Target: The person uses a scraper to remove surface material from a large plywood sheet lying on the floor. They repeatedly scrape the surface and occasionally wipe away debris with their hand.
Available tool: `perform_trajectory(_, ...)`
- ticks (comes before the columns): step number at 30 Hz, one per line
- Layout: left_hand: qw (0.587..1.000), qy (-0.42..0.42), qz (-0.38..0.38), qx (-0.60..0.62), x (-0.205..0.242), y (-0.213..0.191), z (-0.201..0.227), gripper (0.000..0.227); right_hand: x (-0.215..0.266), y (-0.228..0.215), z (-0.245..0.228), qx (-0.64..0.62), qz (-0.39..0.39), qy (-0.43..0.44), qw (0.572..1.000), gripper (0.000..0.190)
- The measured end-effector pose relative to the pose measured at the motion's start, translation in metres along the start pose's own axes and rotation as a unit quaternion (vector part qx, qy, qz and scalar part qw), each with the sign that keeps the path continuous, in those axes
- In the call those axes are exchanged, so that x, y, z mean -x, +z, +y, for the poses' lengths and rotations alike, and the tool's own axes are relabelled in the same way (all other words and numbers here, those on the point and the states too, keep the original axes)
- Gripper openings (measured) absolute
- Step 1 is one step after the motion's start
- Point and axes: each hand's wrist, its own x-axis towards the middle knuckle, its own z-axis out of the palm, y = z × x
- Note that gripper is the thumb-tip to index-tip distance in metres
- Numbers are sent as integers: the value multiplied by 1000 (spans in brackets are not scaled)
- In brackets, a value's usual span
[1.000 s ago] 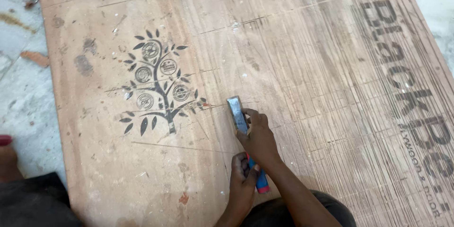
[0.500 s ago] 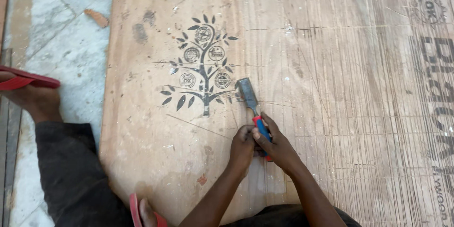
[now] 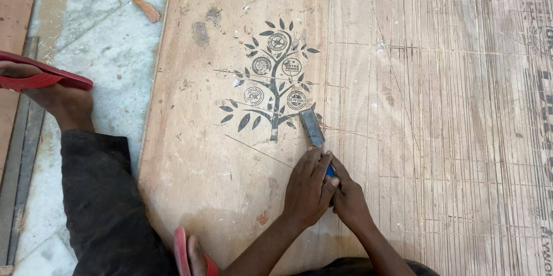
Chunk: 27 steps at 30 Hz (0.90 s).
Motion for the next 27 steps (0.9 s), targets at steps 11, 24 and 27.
perform_trajectory(11, 995, 19, -92, -22, -48, -13, -36, 64, -25, 20, -30, -32, 67, -24, 997, 56)
perform_trajectory(24, 994, 27, -104, -20, -49, -7, -33, 65, -24, 16, -25, 18, 98, -106, 989, 56)
perform_trajectory(27, 994, 3, -109, -24, -35, 0, -30, 65, -14, 16, -20, -7, 76, -45, 996, 55)
